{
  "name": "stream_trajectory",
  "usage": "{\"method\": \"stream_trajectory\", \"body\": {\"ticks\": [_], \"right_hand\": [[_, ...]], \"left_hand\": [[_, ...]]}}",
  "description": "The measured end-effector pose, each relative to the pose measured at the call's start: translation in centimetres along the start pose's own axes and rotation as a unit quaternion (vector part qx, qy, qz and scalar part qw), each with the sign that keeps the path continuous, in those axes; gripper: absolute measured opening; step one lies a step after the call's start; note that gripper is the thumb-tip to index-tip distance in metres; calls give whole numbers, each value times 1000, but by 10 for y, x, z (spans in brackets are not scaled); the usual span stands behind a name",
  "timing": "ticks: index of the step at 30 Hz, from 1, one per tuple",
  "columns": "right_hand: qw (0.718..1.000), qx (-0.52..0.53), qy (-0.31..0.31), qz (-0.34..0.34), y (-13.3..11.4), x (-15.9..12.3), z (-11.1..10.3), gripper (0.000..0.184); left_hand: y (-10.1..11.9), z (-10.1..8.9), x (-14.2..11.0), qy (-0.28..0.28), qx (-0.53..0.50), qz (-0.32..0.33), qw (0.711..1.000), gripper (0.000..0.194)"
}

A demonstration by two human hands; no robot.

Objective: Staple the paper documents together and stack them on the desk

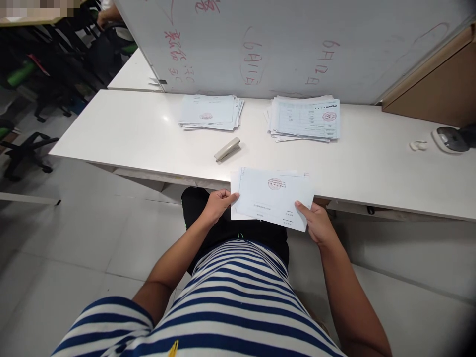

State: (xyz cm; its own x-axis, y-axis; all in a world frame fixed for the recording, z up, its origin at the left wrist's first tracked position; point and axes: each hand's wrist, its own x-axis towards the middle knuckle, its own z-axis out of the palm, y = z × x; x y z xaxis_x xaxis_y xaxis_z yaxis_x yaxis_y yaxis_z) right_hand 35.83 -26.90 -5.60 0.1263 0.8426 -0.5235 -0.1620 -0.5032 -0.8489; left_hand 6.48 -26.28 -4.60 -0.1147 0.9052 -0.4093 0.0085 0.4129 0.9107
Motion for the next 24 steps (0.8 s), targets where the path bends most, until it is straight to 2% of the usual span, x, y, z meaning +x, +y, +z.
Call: {"method": "stream_trajectory", "body": {"ticks": [11,16,24], "right_hand": [[997,23,48,-61,5,10,1,50],[995,57,59,-66,5,10,0,48],[994,47,62,-72,6,13,-1,44]], "left_hand": [[-9,0,2,0,-21,3,1000,49],[-12,-3,4,-2,-23,3,1000,48],[-17,-5,5,22,-17,24,999,48]]}}
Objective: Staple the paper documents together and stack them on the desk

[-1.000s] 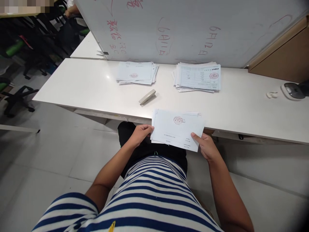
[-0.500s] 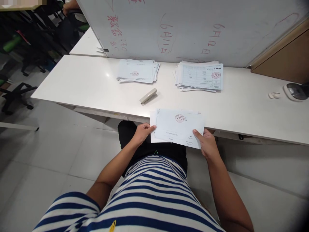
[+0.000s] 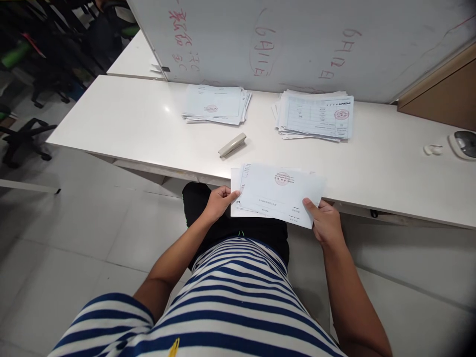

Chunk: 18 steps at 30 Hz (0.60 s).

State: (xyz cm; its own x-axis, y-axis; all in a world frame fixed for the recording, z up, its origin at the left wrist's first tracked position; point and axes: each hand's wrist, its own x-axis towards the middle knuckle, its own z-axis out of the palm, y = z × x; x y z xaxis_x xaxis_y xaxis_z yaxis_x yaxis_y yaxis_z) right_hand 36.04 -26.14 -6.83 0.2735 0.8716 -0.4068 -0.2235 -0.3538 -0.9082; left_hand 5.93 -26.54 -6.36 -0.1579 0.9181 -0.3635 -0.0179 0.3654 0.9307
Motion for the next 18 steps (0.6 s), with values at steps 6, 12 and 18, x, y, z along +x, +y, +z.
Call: {"method": "stream_trajectory", "body": {"ticks": [6,12,18], "right_hand": [[1000,6,-18,11,-7,-1,6,49],[996,7,-53,75,-16,-6,8,55],[995,12,-73,70,-12,-8,6,56]], "left_hand": [[-3,-3,2,-8,14,2,1000,46],[0,0,-1,-65,-18,-3,998,44],[9,6,-10,-111,-76,-25,991,50]]}}
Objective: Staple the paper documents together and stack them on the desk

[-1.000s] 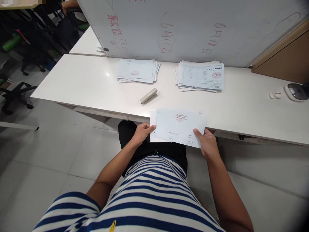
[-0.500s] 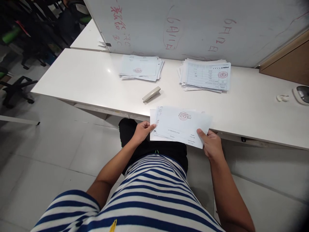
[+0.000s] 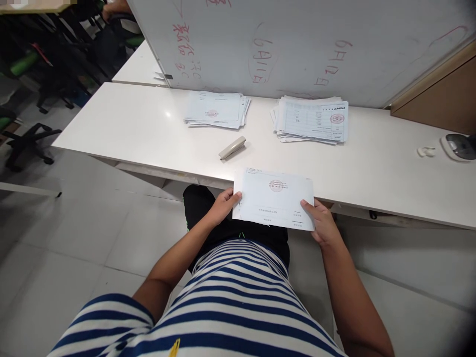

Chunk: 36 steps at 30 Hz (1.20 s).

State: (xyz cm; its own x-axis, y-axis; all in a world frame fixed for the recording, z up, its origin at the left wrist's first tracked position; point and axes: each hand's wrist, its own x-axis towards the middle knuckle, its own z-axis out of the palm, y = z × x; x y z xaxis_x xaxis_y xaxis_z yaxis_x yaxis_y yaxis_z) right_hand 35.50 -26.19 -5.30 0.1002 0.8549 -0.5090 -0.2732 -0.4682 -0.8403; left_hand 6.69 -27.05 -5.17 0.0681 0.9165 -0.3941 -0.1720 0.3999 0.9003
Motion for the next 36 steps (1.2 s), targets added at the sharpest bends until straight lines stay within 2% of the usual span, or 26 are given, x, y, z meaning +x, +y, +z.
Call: {"method": "stream_trajectory", "body": {"ticks": [6,10,12,15,17,19,22,25,30,36], "right_hand": [[1000,-3,-17,5,-1,-1,1,55],[998,-56,-37,-8,-6,-1,-5,52],[994,-87,-41,-59,-15,-1,-7,54],[972,-167,1,-165,-36,-4,-2,52],[953,-214,29,-213,-51,-4,8,46],[943,-219,34,-248,-61,-2,22,43],[940,-196,30,-278,-65,9,41,51],[941,-195,29,-276,-60,22,49,56],[935,-169,-25,-311,-56,32,44,45],[931,-165,-101,-311,-64,27,46,54]], "left_hand": [[8,12,-9,-62,30,10,998,65],[10,13,-6,-78,68,48,993,61],[16,13,0,-92,61,74,991,54],[38,14,13,-91,61,131,985,45],[58,15,25,-78,84,179,977,42],[75,16,36,-64,116,224,966,39],[90,16,50,-40,168,243,955,38],[90,13,58,-23,189,228,955,41],[82,5,65,-40,172,225,958,42],[81,3,71,-58,135,230,962,64]]}}
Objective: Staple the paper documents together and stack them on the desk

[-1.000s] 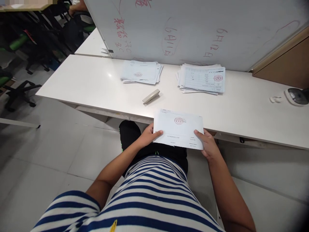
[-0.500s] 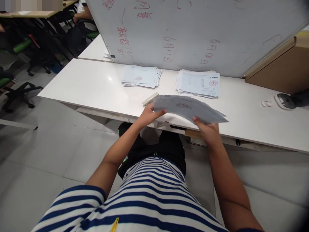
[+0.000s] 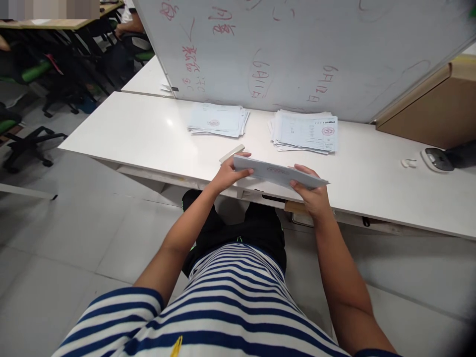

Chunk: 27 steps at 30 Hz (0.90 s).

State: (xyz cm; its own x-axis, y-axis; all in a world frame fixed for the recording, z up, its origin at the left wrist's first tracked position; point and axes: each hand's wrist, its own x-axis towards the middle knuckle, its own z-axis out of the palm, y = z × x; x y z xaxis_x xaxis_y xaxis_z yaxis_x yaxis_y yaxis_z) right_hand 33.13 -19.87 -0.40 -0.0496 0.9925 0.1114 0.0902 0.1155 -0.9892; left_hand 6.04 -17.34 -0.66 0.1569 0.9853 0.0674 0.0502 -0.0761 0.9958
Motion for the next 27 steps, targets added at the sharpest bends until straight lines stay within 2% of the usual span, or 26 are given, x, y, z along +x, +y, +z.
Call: {"method": "stream_trajectory", "body": {"ticks": [3,6,10,16,21,24,27], "right_hand": [[1000,3,4,15,1,2,0,54],[999,-1,26,30,6,4,-2,48],[999,-37,5,37,8,4,-6,41],[997,-35,31,54,12,1,-4,56],[996,-60,31,57,18,0,-7,49],[993,-89,21,77,20,-4,-10,48],[989,-114,2,96,20,-12,-15,57]], "left_hand": [[0,2,0,-2,16,4,1000,63],[1,5,-2,-8,47,-2,999,49],[1,7,-3,-7,60,17,998,40],[1,18,-1,18,-5,-23,1000,45],[0,25,-5,49,-14,-55,997,44],[3,24,-10,40,-4,-61,997,47],[11,24,-16,13,7,-85,996,50]]}}
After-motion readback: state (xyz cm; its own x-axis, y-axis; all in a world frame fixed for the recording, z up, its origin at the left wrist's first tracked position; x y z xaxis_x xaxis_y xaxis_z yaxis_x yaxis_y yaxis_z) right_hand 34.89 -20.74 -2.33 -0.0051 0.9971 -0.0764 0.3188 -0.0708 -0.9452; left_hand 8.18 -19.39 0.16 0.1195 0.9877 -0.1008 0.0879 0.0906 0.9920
